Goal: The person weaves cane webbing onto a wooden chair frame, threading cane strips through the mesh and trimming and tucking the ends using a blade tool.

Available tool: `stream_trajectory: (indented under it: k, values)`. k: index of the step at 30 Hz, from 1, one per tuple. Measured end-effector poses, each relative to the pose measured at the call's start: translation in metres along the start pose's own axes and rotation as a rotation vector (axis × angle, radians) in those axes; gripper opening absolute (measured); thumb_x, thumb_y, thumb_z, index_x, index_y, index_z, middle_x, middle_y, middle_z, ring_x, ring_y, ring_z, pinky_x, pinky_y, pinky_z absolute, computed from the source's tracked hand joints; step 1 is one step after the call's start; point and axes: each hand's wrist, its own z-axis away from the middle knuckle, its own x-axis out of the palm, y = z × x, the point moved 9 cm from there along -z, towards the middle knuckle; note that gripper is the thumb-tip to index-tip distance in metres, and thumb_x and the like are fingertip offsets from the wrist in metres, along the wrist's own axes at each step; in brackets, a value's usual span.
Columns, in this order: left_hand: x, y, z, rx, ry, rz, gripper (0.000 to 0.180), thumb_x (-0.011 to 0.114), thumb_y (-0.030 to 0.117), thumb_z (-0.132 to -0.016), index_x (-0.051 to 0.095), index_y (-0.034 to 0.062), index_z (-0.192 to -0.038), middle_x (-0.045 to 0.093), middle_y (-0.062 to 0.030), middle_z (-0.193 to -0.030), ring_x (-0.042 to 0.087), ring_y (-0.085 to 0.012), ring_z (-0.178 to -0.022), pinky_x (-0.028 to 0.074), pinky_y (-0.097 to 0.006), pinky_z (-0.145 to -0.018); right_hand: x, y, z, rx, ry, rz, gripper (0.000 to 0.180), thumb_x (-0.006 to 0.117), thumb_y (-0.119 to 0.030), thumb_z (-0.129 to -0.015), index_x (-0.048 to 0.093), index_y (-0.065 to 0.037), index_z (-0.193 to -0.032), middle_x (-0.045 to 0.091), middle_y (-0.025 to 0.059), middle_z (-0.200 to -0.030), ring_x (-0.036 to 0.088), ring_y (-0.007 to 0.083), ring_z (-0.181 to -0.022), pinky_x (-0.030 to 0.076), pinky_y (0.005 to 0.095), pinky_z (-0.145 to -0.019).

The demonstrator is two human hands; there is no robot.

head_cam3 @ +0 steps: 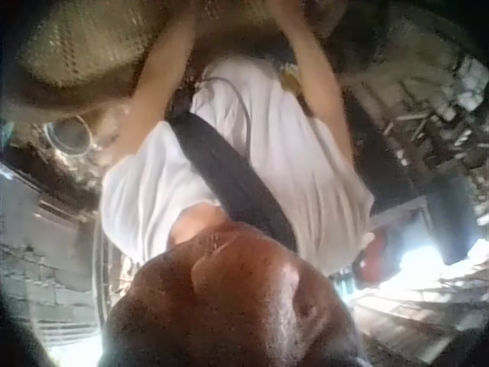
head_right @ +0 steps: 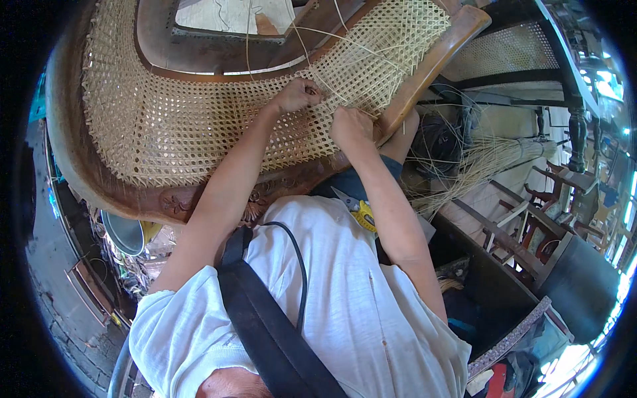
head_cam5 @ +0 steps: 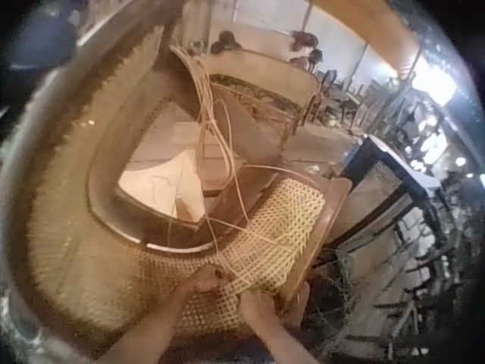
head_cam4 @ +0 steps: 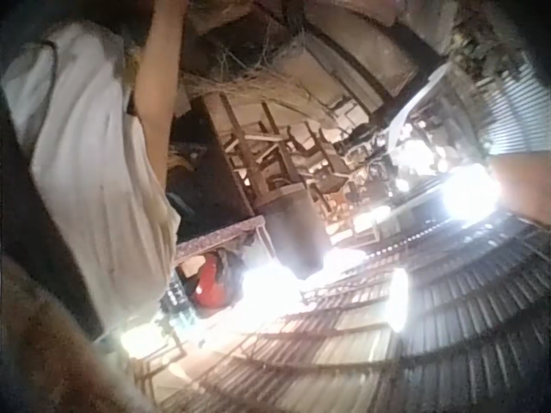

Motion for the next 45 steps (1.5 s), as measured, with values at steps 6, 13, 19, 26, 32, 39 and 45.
stream_trajectory:
  k: [6,13,19,26,32,39,45]
  values:
    - [-0.009,-0.002,-0.011,0.005,0.006,-0.134,0.017,0.073,0.012,-0.077,0.071,0.0007,-0.089,0.070,-0.0069,-0.081,0.062,-0.0122,-0.074,0.052,-0.029,-0.071,0.009,0.026,-0.011,0.080,0.016,-0.251,0.024,0.063,-0.018,-0.077,0.073,-0.008,-0.097,0.069,0.0205,-0.098,0.067,0.0365,-0.091,0.053,0.0436,-0.084]
    - [0.009,0.001,-0.014,0.083,-0.137,-0.217,0.013,0.064,0.014,-0.084,0.073,0.0073,-0.091,0.071,-0.0057,-0.084,0.064,-0.0133,-0.080,0.051,-0.032,-0.076,0.034,0.046,-0.029,0.067,-0.090,-0.412,0.021,0.062,-0.017,-0.072,0.075,-0.012,-0.088,0.070,0.0165,-0.091,0.068,0.0338,-0.086,0.054,0.0423,-0.080]
    - [0.016,0.021,0.015,0.008,-0.118,-0.291,0.016,0.066,0.018,-0.085,0.073,0.0084,-0.095,0.072,-0.0070,-0.087,0.066,-0.0167,-0.082,0.052,-0.032,-0.078,0.008,0.030,0.003,0.030,-0.020,-0.146,0.022,0.060,-0.022,-0.080,0.071,-0.009,-0.095,0.069,0.0177,-0.093,0.067,0.0346,-0.093,0.053,0.0447,-0.083]
    - [0.020,0.009,0.006,-0.057,-0.046,-0.427,0.025,0.072,0.028,-0.081,0.074,0.0125,-0.101,0.073,-0.0085,-0.096,0.068,-0.0213,-0.088,0.052,-0.034,-0.083,0.006,0.020,0.005,0.093,0.149,-0.280,0.031,0.063,-0.020,-0.082,0.063,0.004,-0.100,0.069,0.0235,-0.087,0.069,0.0360,-0.084,0.055,0.0463,-0.074]
    - [0.018,-0.012,0.013,-0.094,-0.012,-0.289,0.026,0.073,0.020,-0.078,0.073,0.0096,-0.102,0.073,-0.0093,-0.096,0.068,-0.0209,-0.088,0.052,-0.032,-0.083,0.011,0.007,-0.017,-0.003,0.152,-0.320,0.034,0.066,-0.015,-0.079,0.062,-0.003,-0.111,0.069,0.0229,-0.089,0.068,0.0363,-0.087,0.054,0.0451,-0.075]
    - [0.033,0.054,0.044,0.173,0.144,-0.499,0.017,0.070,0.013,-0.079,0.068,0.0050,-0.094,0.068,-0.0161,-0.092,0.066,-0.0286,-0.084,0.051,-0.037,-0.078,-0.012,0.044,0.014,-0.051,0.248,-0.403,0.038,0.062,-0.011,-0.076,0.060,-0.007,-0.114,0.067,0.0242,-0.094,0.065,0.0401,-0.090,0.051,0.0490,-0.079]
    - [0.037,0.062,0.060,0.431,0.231,-0.568,0.025,0.068,0.012,-0.078,0.068,0.0085,-0.102,0.067,-0.0149,-0.094,0.064,-0.0318,-0.084,0.052,-0.038,-0.079,-0.040,0.080,0.051,-0.077,0.316,-0.403,0.041,0.062,-0.009,-0.076,0.053,-0.005,-0.117,0.066,0.0260,-0.084,0.065,0.0430,-0.081,0.052,0.0501,-0.075]
